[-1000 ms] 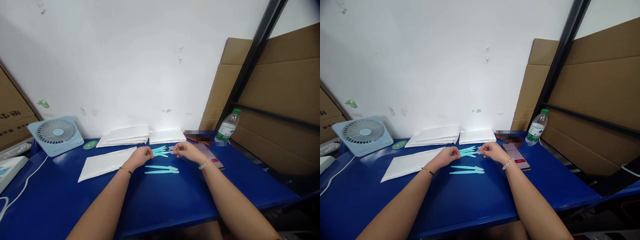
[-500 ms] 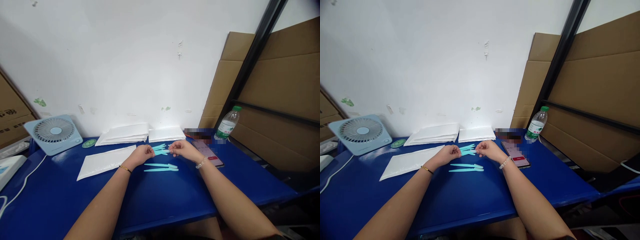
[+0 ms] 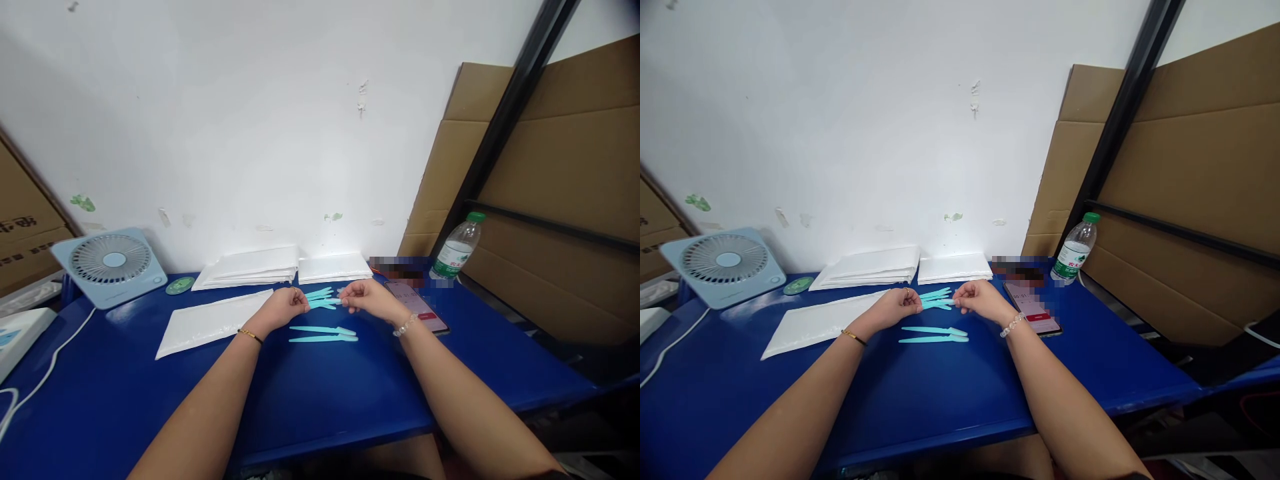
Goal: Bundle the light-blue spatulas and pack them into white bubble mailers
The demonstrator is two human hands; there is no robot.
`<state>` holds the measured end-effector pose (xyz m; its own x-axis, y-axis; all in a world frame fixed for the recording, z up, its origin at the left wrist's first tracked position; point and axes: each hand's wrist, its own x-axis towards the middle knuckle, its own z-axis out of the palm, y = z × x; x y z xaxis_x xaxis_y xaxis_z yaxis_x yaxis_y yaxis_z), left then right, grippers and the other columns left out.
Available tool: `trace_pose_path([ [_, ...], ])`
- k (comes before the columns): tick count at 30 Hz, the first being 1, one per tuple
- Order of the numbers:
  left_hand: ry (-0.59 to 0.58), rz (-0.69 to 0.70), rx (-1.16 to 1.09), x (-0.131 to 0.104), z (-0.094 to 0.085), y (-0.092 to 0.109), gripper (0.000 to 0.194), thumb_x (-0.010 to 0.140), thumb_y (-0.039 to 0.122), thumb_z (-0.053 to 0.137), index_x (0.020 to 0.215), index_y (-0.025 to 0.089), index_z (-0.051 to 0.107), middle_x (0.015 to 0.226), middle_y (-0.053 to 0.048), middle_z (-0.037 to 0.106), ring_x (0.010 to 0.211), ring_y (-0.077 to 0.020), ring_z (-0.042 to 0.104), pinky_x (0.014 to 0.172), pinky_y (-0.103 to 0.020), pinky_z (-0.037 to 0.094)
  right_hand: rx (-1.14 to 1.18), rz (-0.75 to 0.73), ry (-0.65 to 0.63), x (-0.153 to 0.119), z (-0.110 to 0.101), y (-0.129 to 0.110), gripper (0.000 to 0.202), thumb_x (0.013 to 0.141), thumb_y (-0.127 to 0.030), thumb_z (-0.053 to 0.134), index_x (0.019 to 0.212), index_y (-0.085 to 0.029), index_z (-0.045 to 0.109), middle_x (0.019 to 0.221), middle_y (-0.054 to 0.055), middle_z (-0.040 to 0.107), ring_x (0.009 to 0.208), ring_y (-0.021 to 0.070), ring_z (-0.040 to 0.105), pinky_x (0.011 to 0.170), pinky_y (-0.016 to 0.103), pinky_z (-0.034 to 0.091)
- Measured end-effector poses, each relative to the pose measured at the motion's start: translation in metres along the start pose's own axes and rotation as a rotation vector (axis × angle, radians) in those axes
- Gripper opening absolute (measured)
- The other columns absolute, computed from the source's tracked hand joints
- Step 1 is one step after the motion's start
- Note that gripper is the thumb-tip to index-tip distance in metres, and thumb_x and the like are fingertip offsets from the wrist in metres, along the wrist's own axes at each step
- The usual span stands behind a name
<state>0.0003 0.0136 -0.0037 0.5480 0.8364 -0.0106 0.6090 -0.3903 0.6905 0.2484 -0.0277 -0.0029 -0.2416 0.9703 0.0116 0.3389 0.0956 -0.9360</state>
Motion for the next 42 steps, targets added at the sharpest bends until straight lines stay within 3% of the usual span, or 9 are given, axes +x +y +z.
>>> trace_pose_path([
  [4,-0.140,0.005,0.027,-0.004,0.001,0.005,0.028,0.072,0.043,0.058,0.079,0.017,0.065,0.075,-0.002,0.066,0.068,-0.0153,0.058,0.059,-0.024,0.042,-0.028,0.013,-0.132,-0.002,0.003,-0.004,0.024,0.070,-0.033,0.070,0.081,-0.012,0.067,0.067,0.003,0.066,0.059,0.0120,0.062,0.056,0.023,0.047],
  [6,-0.165,-0.009,0.077,-0.005,0.001,0.006,0.029,0.072,0.045,0.059,0.080,0.018,0.066,0.076,-0.002,0.067,0.070,-0.0161,0.059,0.058,-0.024,0.041,-0.106,0.020,-0.105,-0.003,-0.005,-0.002,0.022,0.072,-0.031,0.067,0.083,-0.013,0.068,0.070,0.004,0.067,0.061,0.0131,0.063,0.058,0.024,0.048],
  [11,0.129,0.056,0.334,-0.002,0.002,0.002,0.024,0.079,0.036,0.055,0.093,0.020,0.065,0.094,-0.005,0.066,0.085,-0.0195,0.060,0.069,-0.028,0.043,-0.490,0.012,0.268,0.000,-0.033,0.012,0.011,0.074,-0.021,0.059,0.076,-0.015,0.068,0.073,0.005,0.069,0.064,0.0145,0.061,0.059,0.024,0.045],
  [13,0.189,0.092,0.431,0.001,0.003,-0.002,0.023,0.079,0.031,0.055,0.097,0.021,0.065,0.101,-0.006,0.065,0.093,-0.0216,0.058,0.076,-0.030,0.042,-0.581,-0.004,0.259,0.003,-0.035,0.016,0.010,0.073,-0.020,0.059,0.074,-0.016,0.068,0.073,0.004,0.069,0.066,0.0151,0.061,0.060,0.024,0.044],
  [18,0.168,0.079,0.488,0.006,0.008,-0.008,0.015,0.080,0.029,0.056,0.086,0.021,0.067,0.092,-0.005,0.066,0.090,-0.0221,0.058,0.074,-0.030,0.042,-0.738,-0.030,0.225,0.009,-0.021,0.023,0.006,0.072,-0.022,0.063,0.073,-0.018,0.068,0.078,0.005,0.068,0.072,0.0167,0.060,0.063,0.025,0.043],
  [27,0.174,0.001,0.288,0.003,0.002,-0.006,0.013,0.080,0.031,0.054,0.081,0.020,0.060,0.082,-0.003,0.066,0.075,-0.0173,0.059,0.062,-0.026,0.040,-0.768,0.051,0.187,0.003,-0.016,0.015,0.009,0.073,-0.018,0.064,0.065,-0.018,0.061,0.075,0.005,0.066,0.068,0.0166,0.059,0.059,0.025,0.040],
  [34,0.166,-0.001,0.162,0.002,0.000,-0.009,0.016,0.079,0.035,0.052,0.081,0.020,0.057,0.076,-0.002,0.063,0.069,-0.0162,0.058,0.058,-0.025,0.040,-0.683,0.063,0.119,0.005,-0.015,0.018,0.007,0.070,-0.012,0.062,0.074,-0.017,0.063,0.075,0.004,0.066,0.068,0.0152,0.059,0.060,0.024,0.042],
  [37,0.164,0.008,0.145,0.002,0.000,-0.010,0.017,0.078,0.035,0.052,0.082,0.020,0.058,0.076,-0.002,0.063,0.068,-0.0162,0.057,0.058,-0.025,0.040,-0.611,0.052,0.075,0.006,-0.017,0.020,0.002,0.072,-0.018,0.062,0.071,-0.017,0.063,0.072,0.003,0.066,0.064,0.0140,0.058,0.059,0.024,0.042],
  [42,0.177,0.005,0.110,0.003,-0.001,-0.011,0.019,0.078,0.037,0.052,0.081,0.020,0.058,0.075,-0.002,0.062,0.068,-0.0161,0.057,0.059,-0.025,0.040,-0.311,-0.021,0.094,0.007,-0.017,0.020,0.021,0.080,-0.036,0.057,0.078,-0.017,0.065,0.067,0.002,0.065,0.059,0.0130,0.059,0.055,0.023,0.043],
])
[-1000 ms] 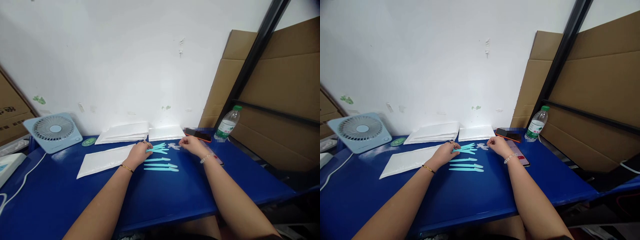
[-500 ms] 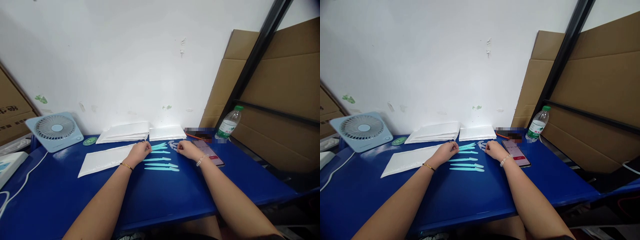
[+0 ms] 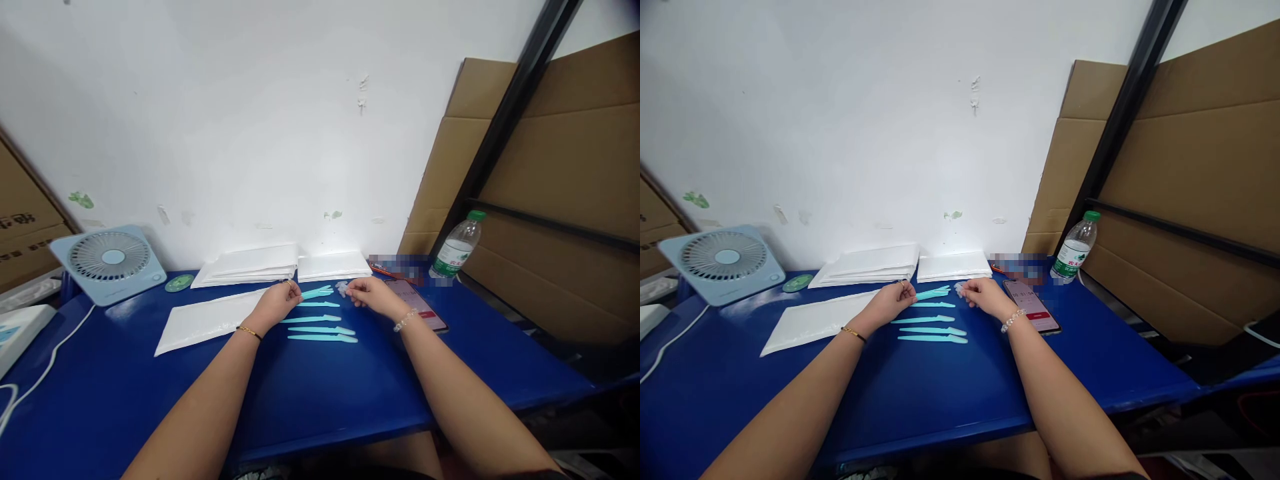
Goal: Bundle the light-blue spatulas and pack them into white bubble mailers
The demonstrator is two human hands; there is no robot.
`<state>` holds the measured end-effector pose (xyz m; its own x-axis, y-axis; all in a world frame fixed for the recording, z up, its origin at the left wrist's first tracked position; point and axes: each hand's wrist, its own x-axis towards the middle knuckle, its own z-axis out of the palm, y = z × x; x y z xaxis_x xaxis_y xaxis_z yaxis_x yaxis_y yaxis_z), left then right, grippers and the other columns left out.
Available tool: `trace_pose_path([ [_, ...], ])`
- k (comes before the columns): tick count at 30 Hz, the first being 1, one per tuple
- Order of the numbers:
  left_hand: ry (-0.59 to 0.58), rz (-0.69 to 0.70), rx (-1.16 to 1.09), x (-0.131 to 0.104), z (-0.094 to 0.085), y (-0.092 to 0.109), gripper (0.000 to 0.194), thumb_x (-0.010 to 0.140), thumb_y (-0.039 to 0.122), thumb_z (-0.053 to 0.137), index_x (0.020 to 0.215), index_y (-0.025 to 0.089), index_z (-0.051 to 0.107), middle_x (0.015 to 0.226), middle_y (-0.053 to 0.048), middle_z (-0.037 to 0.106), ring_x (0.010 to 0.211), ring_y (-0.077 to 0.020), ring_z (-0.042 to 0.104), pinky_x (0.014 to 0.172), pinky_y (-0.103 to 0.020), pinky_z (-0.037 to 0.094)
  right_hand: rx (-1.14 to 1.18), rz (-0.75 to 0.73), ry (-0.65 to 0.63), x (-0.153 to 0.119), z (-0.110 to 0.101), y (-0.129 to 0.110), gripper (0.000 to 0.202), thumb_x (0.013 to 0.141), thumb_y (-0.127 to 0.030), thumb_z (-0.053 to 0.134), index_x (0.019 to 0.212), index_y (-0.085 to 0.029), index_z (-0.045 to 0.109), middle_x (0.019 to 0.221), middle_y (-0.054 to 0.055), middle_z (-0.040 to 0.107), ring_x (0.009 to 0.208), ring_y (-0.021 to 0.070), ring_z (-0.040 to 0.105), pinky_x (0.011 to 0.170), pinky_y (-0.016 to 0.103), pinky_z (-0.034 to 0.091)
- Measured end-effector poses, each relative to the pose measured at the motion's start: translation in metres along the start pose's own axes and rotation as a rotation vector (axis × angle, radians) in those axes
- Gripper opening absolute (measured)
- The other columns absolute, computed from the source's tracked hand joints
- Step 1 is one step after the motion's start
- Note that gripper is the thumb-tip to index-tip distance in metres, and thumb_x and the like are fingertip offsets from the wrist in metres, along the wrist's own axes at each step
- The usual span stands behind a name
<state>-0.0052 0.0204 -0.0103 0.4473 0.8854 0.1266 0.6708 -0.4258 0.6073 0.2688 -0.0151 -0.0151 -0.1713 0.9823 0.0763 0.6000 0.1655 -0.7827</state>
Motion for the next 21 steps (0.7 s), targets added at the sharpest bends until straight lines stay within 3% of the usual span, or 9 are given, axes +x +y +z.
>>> trace_pose_path([
  [5,0.012,-0.008,-0.031,0.0035,0.0014,-0.0050,0.020,0.077,0.039,0.053,0.082,0.020,0.058,0.076,-0.001,0.062,0.069,-0.0159,0.056,0.059,-0.025,0.040,0.100,-0.029,0.031,0.0010,0.0026,-0.0030,0.027,0.079,-0.038,0.059,0.091,-0.015,0.069,0.072,0.003,0.066,0.062,0.0134,0.059,0.059,0.024,0.045],
  [13,0.013,-0.008,-0.043,0.0024,-0.0001,-0.0045,0.021,0.076,0.039,0.053,0.081,0.019,0.058,0.075,-0.001,0.061,0.069,-0.0158,0.055,0.060,-0.026,0.041,-0.088,-0.145,0.259,-0.0015,-0.0004,-0.0080,0.021,0.074,-0.039,0.065,0.073,-0.018,0.071,0.079,0.004,0.060,0.070,0.0149,0.054,0.067,0.027,0.043],
  [21,-0.010,0.007,-0.049,0.0025,0.0025,-0.0002,0.022,0.076,0.039,0.054,0.083,0.018,0.059,0.077,-0.002,0.063,0.070,-0.0158,0.057,0.061,-0.026,0.042,-0.074,-0.160,0.221,-0.0008,0.0089,-0.0100,0.018,0.075,-0.036,0.066,0.076,-0.019,0.070,0.088,0.004,0.057,0.082,0.0170,0.056,0.078,0.029,0.044],
])
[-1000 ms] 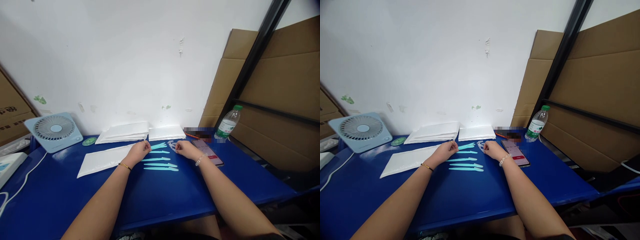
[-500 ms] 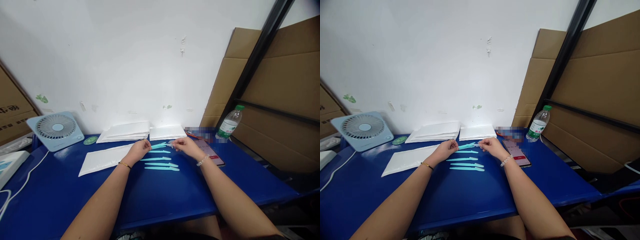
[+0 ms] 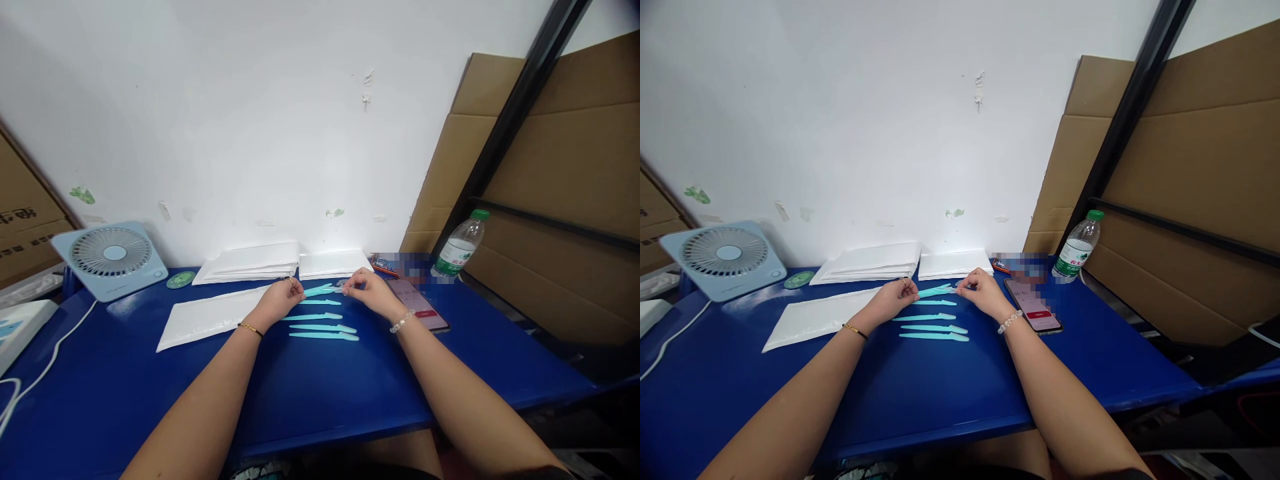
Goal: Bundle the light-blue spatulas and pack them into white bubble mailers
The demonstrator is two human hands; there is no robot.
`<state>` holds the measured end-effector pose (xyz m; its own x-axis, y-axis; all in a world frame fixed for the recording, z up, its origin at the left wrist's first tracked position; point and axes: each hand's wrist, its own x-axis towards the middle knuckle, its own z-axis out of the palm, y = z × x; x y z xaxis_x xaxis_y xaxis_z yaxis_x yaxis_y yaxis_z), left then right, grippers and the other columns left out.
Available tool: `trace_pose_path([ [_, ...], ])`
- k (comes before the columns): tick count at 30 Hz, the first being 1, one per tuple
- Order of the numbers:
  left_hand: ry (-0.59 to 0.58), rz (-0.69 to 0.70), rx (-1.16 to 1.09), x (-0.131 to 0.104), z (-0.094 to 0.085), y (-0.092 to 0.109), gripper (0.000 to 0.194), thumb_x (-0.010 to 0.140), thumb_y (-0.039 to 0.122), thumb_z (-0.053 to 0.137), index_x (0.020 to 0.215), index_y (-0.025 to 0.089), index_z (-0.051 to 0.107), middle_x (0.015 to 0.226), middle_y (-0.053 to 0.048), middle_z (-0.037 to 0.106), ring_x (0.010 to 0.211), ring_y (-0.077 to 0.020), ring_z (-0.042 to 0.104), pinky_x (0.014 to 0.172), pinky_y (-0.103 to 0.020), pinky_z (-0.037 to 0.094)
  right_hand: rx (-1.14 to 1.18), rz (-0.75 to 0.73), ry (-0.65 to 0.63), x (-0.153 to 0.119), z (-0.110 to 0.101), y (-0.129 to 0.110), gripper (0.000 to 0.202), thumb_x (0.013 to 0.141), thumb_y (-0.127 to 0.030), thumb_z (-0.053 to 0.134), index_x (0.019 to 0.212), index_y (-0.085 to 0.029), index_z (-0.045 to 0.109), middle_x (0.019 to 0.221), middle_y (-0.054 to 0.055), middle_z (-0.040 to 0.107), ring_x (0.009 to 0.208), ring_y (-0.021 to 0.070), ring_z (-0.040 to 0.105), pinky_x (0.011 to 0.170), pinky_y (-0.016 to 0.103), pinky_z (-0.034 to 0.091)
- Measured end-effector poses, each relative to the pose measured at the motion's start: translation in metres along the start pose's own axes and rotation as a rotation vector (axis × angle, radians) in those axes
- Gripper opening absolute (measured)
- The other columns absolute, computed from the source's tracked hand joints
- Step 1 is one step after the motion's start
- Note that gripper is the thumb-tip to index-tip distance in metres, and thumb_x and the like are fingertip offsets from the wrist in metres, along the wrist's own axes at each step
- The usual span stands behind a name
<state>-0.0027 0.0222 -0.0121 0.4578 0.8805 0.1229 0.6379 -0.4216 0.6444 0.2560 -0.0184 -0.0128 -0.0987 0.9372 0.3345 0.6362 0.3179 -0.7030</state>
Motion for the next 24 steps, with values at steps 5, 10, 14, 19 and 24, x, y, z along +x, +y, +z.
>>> trace_pose_path([
  [5,-0.083,0.021,-0.009,-0.004,0.001,0.011,0.022,0.075,0.039,0.055,0.081,0.019,0.061,0.073,-0.001,0.063,0.067,-0.0150,0.058,0.058,-0.024,0.042,0.046,-0.058,-0.056,0.000,0.004,-0.003,0.016,0.074,-0.037,0.068,0.075,-0.020,0.071,0.094,0.004,0.058,0.090,0.0174,0.058,0.085,0.030,0.043],
  [10,-0.153,0.001,0.107,-0.008,-0.001,0.014,0.025,0.074,0.043,0.058,0.079,0.020,0.064,0.076,-0.002,0.066,0.069,-0.0168,0.060,0.057,-0.024,0.041,-0.124,-0.030,0.021,0.005,-0.008,0.010,0.016,0.080,-0.033,0.061,0.079,-0.021,0.072,0.102,0.006,0.060,0.096,0.0198,0.056,0.087,0.034,0.040],
  [14,-0.017,0.061,0.304,-0.007,0.001,0.013,0.020,0.079,0.034,0.054,0.089,0.022,0.067,0.092,-0.004,0.067,0.083,-0.0191,0.060,0.068,-0.026,0.042,-0.401,-0.072,0.042,0.008,-0.006,0.019,0.015,0.080,-0.021,0.059,0.085,-0.028,0.072,0.108,0.005,0.059,0.106,0.0236,0.050,0.093,0.042,0.031],
  [19,0.009,0.069,0.393,-0.002,0.006,0.007,0.019,0.078,0.030,0.056,0.091,0.023,0.068,0.097,-0.006,0.064,0.089,-0.0215,0.059,0.075,-0.029,0.042,-0.563,-0.161,-0.030,0.007,0.005,0.016,0.021,0.079,-0.019,0.060,0.095,-0.028,0.069,0.117,0.005,0.056,0.110,0.0246,0.046,0.093,0.043,0.025],
  [24,-0.006,0.044,0.349,0.001,0.009,0.003,0.012,0.076,0.029,0.058,0.075,0.021,0.066,0.087,-0.006,0.065,0.083,-0.0206,0.059,0.072,-0.029,0.042,-0.644,-0.112,-0.017,0.008,0.007,0.014,0.011,0.079,-0.021,0.059,0.074,-0.020,0.068,0.108,0.008,0.059,0.105,0.0251,0.048,0.089,0.042,0.027],
])
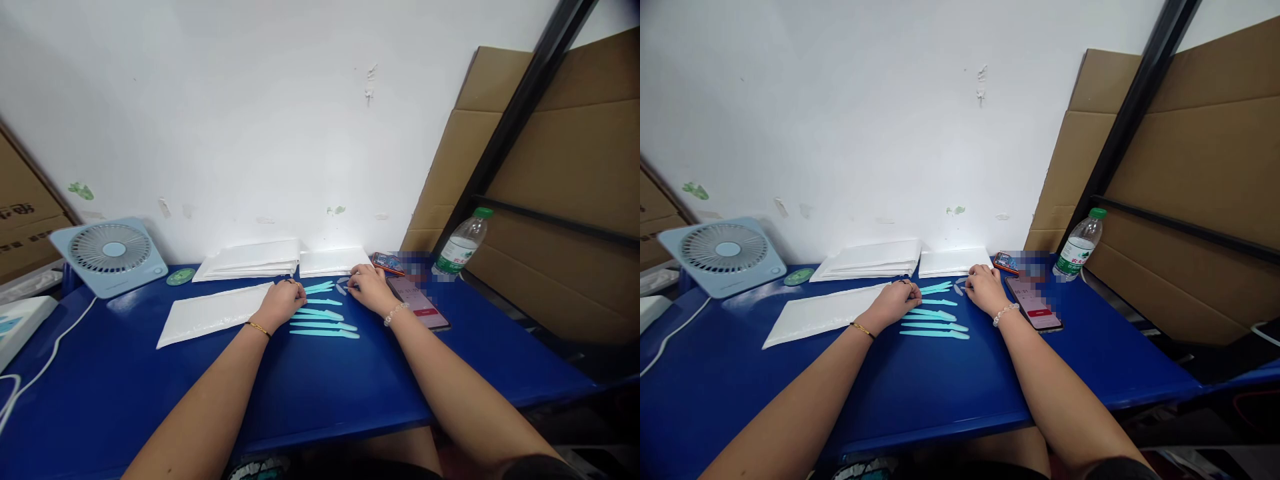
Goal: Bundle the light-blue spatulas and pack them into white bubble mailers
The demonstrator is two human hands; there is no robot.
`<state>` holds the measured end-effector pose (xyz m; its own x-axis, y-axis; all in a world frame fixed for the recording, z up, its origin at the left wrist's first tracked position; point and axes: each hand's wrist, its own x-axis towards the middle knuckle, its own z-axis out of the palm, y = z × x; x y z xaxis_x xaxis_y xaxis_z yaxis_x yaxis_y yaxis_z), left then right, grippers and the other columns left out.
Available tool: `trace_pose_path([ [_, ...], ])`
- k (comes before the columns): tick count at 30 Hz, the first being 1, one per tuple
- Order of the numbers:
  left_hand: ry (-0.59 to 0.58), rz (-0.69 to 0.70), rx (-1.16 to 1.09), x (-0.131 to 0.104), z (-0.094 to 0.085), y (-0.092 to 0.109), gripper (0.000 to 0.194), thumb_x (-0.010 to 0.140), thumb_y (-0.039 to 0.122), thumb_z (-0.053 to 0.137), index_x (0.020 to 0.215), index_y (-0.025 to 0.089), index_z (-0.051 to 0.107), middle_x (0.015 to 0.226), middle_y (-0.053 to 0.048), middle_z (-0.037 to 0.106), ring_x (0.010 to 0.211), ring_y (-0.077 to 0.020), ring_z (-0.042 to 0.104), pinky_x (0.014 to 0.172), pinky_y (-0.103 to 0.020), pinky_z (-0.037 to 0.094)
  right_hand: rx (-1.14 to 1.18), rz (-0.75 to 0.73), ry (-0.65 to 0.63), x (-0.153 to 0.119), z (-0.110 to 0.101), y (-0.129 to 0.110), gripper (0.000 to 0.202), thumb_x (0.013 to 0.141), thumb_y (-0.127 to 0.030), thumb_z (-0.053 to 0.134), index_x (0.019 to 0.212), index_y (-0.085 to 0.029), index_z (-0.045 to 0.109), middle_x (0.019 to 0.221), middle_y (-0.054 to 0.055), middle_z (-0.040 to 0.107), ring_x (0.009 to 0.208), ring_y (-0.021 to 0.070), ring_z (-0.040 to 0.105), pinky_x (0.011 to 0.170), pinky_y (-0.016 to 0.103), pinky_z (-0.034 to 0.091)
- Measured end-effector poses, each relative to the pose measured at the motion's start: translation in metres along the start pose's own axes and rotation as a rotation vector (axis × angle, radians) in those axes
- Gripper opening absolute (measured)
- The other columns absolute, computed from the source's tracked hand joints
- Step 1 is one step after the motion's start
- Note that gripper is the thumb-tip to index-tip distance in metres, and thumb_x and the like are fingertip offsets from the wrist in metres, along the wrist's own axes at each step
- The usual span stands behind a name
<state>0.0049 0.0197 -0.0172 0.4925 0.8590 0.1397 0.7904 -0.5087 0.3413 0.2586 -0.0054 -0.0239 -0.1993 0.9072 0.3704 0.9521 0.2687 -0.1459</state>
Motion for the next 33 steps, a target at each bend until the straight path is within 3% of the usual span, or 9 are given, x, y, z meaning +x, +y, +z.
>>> trace_pose_path([
  [3,0.003,-0.014,-0.025,-0.001,-0.003,0.001,0.012,0.076,0.029,0.058,0.073,0.020,0.065,0.083,-0.005,0.066,0.081,-0.0203,0.059,0.070,-0.028,0.042,0.077,0.023,0.008,0.000,0.000,0.002,0.015,0.081,-0.020,0.056,0.072,-0.019,0.067,0.101,0.008,0.063,0.101,0.0236,0.051,0.089,0.041,0.030],
  [7,0.036,-0.042,-0.082,-0.003,-0.009,0.001,0.013,0.078,0.030,0.056,0.077,0.020,0.063,0.084,-0.004,0.066,0.079,-0.0195,0.060,0.066,-0.028,0.041,0.454,0.080,-0.094,-0.002,-0.003,0.007,0.017,0.083,-0.029,0.055,0.087,-0.019,0.069,0.089,0.005,0.070,0.084,0.0189,0.060,0.080,0.033,0.042],
  [13,0.043,-0.105,-0.135,-0.002,-0.012,-0.003,0.017,0.078,0.034,0.055,0.082,0.020,0.063,0.084,-0.004,0.066,0.080,-0.0191,0.061,0.064,-0.027,0.041,0.698,0.085,-0.126,-0.005,-0.015,0.005,0.022,0.081,-0.032,0.058,0.090,-0.018,0.072,0.099,0.006,0.071,0.090,0.0207,0.064,0.083,0.032,0.047],
  [21,0.041,-0.055,-0.227,0.000,-0.006,-0.004,0.018,0.077,0.037,0.056,0.081,0.020,0.063,0.082,-0.003,0.067,0.074,-0.0175,0.061,0.061,-0.025,0.043,0.760,0.095,-0.132,-0.004,-0.009,-0.007,0.025,0.078,-0.034,0.061,0.092,-0.016,0.071,0.089,0.005,0.072,0.081,0.0183,0.064,0.076,0.030,0.048],
  [28,-0.138,-0.024,-0.232,-0.006,-0.014,0.006,0.022,0.076,0.041,0.057,0.077,0.021,0.065,0.076,-0.001,0.067,0.069,-0.0165,0.060,0.059,-0.025,0.042,0.695,0.029,-0.173,-0.005,-0.009,-0.007,0.024,0.081,-0.035,0.059,0.090,-0.017,0.072,0.090,0.005,0.071,0.082,0.0178,0.062,0.076,0.028,0.046],
  [31,-0.037,-0.020,-0.094,-0.005,-0.013,0.005,0.023,0.077,0.042,0.057,0.084,0.022,0.066,0.088,-0.003,0.067,0.081,-0.0191,0.061,0.066,-0.026,0.042,0.459,0.036,-0.065,-0.002,-0.004,-0.006,0.021,0.083,-0.031,0.056,0.089,-0.018,0.071,0.088,0.006,0.068,0.079,0.0172,0.060,0.075,0.029,0.045],
  [33,0.041,-0.018,0.014,-0.003,-0.009,0.003,0.023,0.079,0.039,0.056,0.092,0.022,0.066,0.097,-0.005,0.066,0.090,-0.0213,0.060,0.073,-0.028,0.042,0.311,0.010,-0.068,0.001,0.000,-0.009,0.018,0.081,-0.029,0.059,0.090,-0.017,0.070,0.088,0.007,0.065,0.078,0.0172,0.059,0.072,0.027,0.044],
])
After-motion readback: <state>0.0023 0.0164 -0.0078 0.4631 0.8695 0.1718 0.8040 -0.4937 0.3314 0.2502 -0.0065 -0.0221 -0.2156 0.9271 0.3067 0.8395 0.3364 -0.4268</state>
